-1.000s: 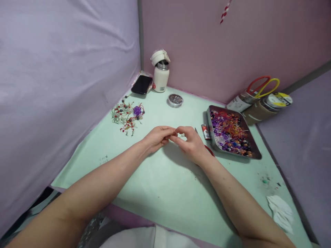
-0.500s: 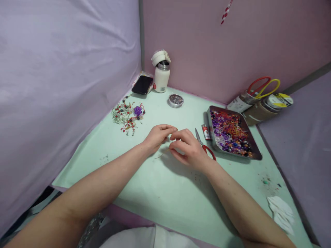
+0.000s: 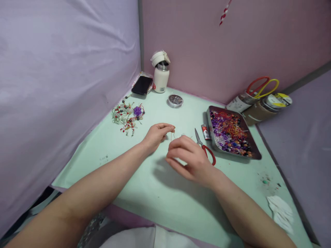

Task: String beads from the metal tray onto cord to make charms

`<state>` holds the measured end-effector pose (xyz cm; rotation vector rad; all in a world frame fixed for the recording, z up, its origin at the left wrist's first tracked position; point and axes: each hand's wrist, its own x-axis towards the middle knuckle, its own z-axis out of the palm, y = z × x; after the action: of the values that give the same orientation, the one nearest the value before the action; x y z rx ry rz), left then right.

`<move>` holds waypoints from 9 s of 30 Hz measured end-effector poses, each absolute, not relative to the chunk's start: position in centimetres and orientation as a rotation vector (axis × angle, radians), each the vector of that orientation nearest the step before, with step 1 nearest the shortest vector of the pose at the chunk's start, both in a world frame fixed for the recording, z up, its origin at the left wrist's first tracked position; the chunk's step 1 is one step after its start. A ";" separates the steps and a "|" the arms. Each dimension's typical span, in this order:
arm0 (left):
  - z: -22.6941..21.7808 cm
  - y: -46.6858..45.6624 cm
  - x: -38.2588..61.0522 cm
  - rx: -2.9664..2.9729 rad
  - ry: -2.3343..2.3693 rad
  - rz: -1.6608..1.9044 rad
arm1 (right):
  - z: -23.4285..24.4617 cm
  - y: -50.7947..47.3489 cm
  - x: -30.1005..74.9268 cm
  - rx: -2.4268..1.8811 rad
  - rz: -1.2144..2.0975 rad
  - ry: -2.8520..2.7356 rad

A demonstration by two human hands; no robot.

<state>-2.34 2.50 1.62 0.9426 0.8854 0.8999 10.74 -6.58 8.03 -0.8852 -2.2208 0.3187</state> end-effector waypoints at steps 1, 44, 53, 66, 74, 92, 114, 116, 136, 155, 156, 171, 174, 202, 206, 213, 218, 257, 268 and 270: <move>1.5 2.5 -2.3 0.946 0.894 0.911 | 7.7 -6.3 10.9 -0.984 0.372 -2.138; 1.6 1.3 -1.8 1.559 0.990 1.095 | 3.4 -2.7 13.0 -1.476 1.027 -1.316; 1.5 1.3 -1.8 1.643 0.936 1.085 | 3.2 -2.5 13.0 -1.463 1.097 -1.227; 1.8 1.6 -1.7 1.282 0.909 0.912 | 5.5 -2.4 14.0 -1.063 0.921 -0.979; 1.4 1.8 -1.7 1.176 0.843 0.785 | 7.4 -2.1 15.3 -0.970 0.759 -0.907; 3.0 1.5 -2.5 1.352 0.529 0.831 | 2.8 -0.3 15.7 -1.136 0.890 -0.894; 2.3 1.7 -2.1 1.407 0.881 0.985 | 2.4 -2.2 12.2 -1.138 1.203 -0.851; 2.3 1.8 -2.1 1.431 0.881 0.996 | 2.6 -2.2 12.0 -1.142 1.274 -0.803; 1.5 1.9 -1.7 1.069 0.850 0.936 | 2.9 -2.6 12.6 -1.408 0.869 -1.338; 1.6 2.0 -1.8 0.846 0.786 0.930 | 3.3 -3.0 12.2 -1.458 0.756 -1.504; 1.6 2.0 -1.8 0.825 0.767 0.926 | 3.5 -3.0 12.2 -1.451 0.752 -1.553; 1.8 2.7 -2.0 0.549 0.692 0.824 | 3.1 -2.9 12.6 -1.515 0.695 -1.477; 1.9 2.6 -2.0 0.637 0.703 0.815 | 3.0 -2.7 12.7 -1.482 0.716 -1.460; 1.4 2.5 -1.9 1.096 0.879 0.975 | 3.0 -2.6 13.1 -1.464 0.396 -1.410; 1.3 2.6 -2.0 1.072 0.887 0.977 | 3.4 -2.6 13.1 -1.464 0.492 -1.387; 2.0 2.4 -2.1 0.967 0.864 0.870 | 3.3 -2.4 13.4 -1.460 0.656 -1.271; 1.9 2.4 -2.3 0.826 0.769 0.730 | 2.8 -2.0 13.5 -1.446 0.778 -1.258; 2.5 3.3 -2.7 0.923 0.857 0.838 | 4.8 -5.9 16.3 -1.658 0.572 -1.528; 1.9 4.1 -2.9 1.140 0.965 0.870 | 2.8 -7.0 20.3 -1.880 0.040 -1.527; 1.8 4.1 -2.8 1.176 0.979 0.852 | 2.6 -7.0 20.7 -1.883 -0.042 -1.521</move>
<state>-2.80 4.11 1.81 1.1764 0.9791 0.8523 20.74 -6.97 2.62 -1.8832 -1.5208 -0.0416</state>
